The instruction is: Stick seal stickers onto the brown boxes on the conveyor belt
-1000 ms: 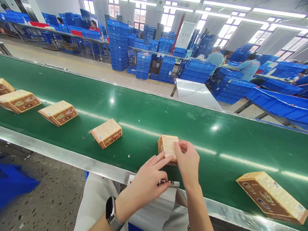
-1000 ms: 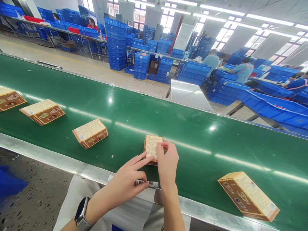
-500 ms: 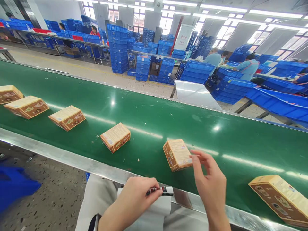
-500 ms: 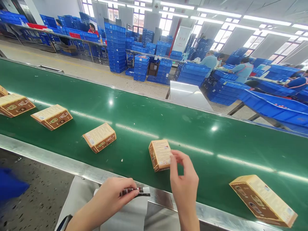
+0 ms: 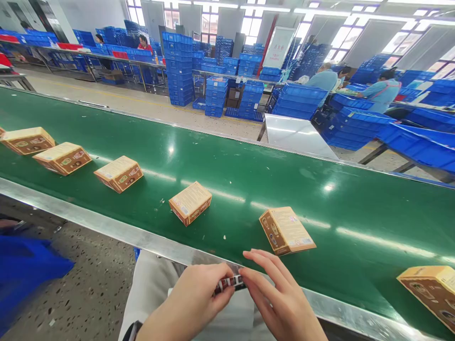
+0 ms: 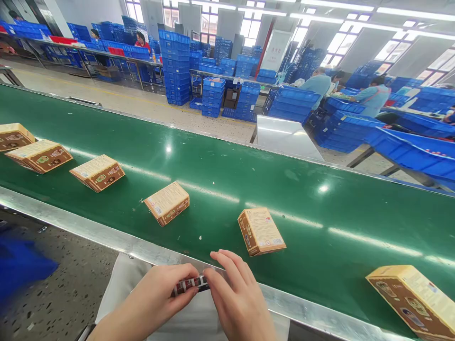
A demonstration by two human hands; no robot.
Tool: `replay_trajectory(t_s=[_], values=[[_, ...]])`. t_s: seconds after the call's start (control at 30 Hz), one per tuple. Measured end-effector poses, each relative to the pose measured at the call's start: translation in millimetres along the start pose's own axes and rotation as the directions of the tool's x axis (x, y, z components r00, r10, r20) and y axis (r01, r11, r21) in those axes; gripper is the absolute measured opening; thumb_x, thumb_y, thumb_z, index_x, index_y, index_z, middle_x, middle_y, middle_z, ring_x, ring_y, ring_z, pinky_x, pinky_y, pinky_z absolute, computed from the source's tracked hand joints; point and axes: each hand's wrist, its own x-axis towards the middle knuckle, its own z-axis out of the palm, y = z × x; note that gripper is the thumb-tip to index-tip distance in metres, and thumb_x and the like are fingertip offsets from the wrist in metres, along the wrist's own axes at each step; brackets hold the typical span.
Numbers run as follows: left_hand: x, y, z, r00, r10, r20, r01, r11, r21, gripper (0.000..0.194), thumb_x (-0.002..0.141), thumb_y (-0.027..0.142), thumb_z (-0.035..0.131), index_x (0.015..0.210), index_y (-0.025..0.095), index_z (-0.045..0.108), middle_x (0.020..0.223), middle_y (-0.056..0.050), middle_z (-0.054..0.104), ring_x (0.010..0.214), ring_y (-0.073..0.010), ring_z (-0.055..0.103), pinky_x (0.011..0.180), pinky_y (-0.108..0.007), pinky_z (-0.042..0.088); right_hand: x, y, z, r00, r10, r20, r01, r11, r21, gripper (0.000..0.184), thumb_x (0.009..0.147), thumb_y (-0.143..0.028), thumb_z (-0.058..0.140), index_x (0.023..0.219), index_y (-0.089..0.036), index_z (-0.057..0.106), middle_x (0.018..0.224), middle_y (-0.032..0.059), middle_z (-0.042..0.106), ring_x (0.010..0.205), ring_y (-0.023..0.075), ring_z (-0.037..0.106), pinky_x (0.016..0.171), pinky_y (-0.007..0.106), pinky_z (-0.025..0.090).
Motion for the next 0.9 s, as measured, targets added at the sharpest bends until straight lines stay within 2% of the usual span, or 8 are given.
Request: replay_trajectory(t_s=[0.17, 0.27, 0.33, 0.47, 0.53, 0.6, 0.73, 0.9], values=[[0.9, -1.9, -3.8, 0.997, -0.066, -0.026, 0.066, 0.998, 0.000, 0.012, 0.089, 0.014, 0.061, 0.081, 0.021, 0.067, 0.076, 0.004, 0.073, 0.064, -0.0138, 0.065, 0.059, -0.020, 0.041, 1.6, -5.7, 0.3, 0.999, 0.029, -0.017, -0.027, 0.989, 0.147, 0.022, 0.100, -0.007, 0.048, 0.097, -0.022, 0.064, 0.110, 0.0091, 0.070, 0.107, 0.0248, 0.066, 0.085, 0.035, 0.060], [-0.6, -3.8, -11.9, 0.993, -0.113, -0.043, 0.112, 0.993, -0.021, 0.014, 0.087, 0.012, 0.060, 0.082, 0.022, 0.068, 0.075, 0.005, 0.073, 0.065, -0.0132, 0.065, 0.059, -0.020, 0.041, 6.2, 3.1, 2.5, 0.977, 0.211, 0.012, -0.200, 0.907, 0.371, 0.014, 0.100, -0.018, 0.054, 0.091, -0.025, 0.063, 0.109, 0.0049, 0.071, 0.103, 0.0211, 0.068, 0.086, 0.030, 0.058], [-3.0, -6.5, -17.9, 0.990, -0.129, -0.053, 0.126, 0.991, -0.053, 0.016, 0.085, 0.011, 0.059, 0.080, 0.022, 0.070, 0.073, 0.006, 0.072, 0.065, -0.0128, 0.065, 0.057, -0.019, 0.040, 14.6, 14.8, 11.0, 0.911, 0.412, 0.035, -0.372, 0.781, 0.501, 0.008, 0.101, -0.029, 0.055, 0.100, -0.026, 0.063, 0.111, 0.0054, 0.071, 0.104, 0.0214, 0.068, 0.085, 0.031, 0.058], [-9.9, -12.4, -24.9, 0.992, -0.123, -0.028, 0.120, 0.989, -0.090, 0.014, 0.085, 0.013, 0.063, 0.076, 0.021, 0.072, 0.071, 0.004, 0.072, 0.064, -0.0126, 0.064, 0.056, -0.018, 0.041, 52.2, 39.8, 44.9, 0.724, 0.671, 0.159, -0.585, 0.475, 0.657, 0.043, 0.097, -0.050, 0.054, 0.129, -0.021, 0.052, 0.117, 0.0126, 0.070, 0.105, 0.0261, 0.068, 0.087, 0.042, 0.057], [-13.7, -14.5, -24.8, 0.996, -0.092, -0.006, 0.091, 0.993, -0.081, 0.013, 0.081, 0.010, 0.067, 0.076, 0.020, 0.073, 0.072, 0.003, 0.072, 0.066, -0.0130, 0.065, 0.058, -0.018, 0.044, 76.8, 49.0, 64.1, 0.691, 0.692, 0.208, -0.594, 0.379, 0.710, 0.054, 0.091, -0.053, 0.058, 0.132, -0.019, 0.048, 0.119, 0.0132, 0.070, 0.110, 0.0275, 0.065, 0.092, 0.045, 0.053], [-17.1, -16.5, -23.1, 1.000, -0.011, 0.005, 0.012, 0.992, -0.123, 0.018, 0.076, 0.003, 0.069, 0.076, 0.021, 0.072, 0.080, 0.003, 0.074, 0.075, -0.0135, 0.068, 0.067, -0.018, 0.049, 98.6, 55.7, 80.4, 0.686, 0.693, 0.222, -0.588, 0.348, 0.731, 0.059, 0.087, -0.053, 0.061, 0.133, -0.019, 0.047, 0.117, 0.0127, 0.070, 0.112, 0.0281, 0.064, 0.094, 0.046, 0.051], [-19.8, -23.2, -20.9, 0.988, 0.133, -0.076, -0.143, 0.980, -0.138, 0.025, 0.073, -0.004, 0.070, 0.076, 0.021, 0.069, 0.115, -0.001, 0.074, 0.111, -0.0199, 0.066, 0.095, -0.028, 0.054, 121.4, 65.0, 96.0, 0.680, 0.697, 0.227, -0.570, 0.309, 0.761, 0.058, 0.081, -0.052, 0.068, 0.128, -0.021, 0.053, 0.118, 0.0101, 0.070, 0.101, 0.0260, 0.068, 0.090, 0.043, 0.052], [-8.4, -35.2, -22.1, 0.963, 0.171, -0.209, -0.155, 0.984, 0.093, 0.016, 0.083, 0.006, 0.063, 0.077, 0.019, 0.068, 0.158, -0.005, 0.040, 0.147, -0.0358, 0.033, 0.110, -0.051, 0.047, 118.9, 67.2, 85.1, 0.641, 0.740, 0.204, -0.536, 0.240, 0.810, 0.044, 0.069, -0.055, 0.077, 0.097, -0.021, 0.069, 0.108, 0.0078, 0.073, 0.102, 0.0271, 0.067, 0.086, 0.038, 0.053]])
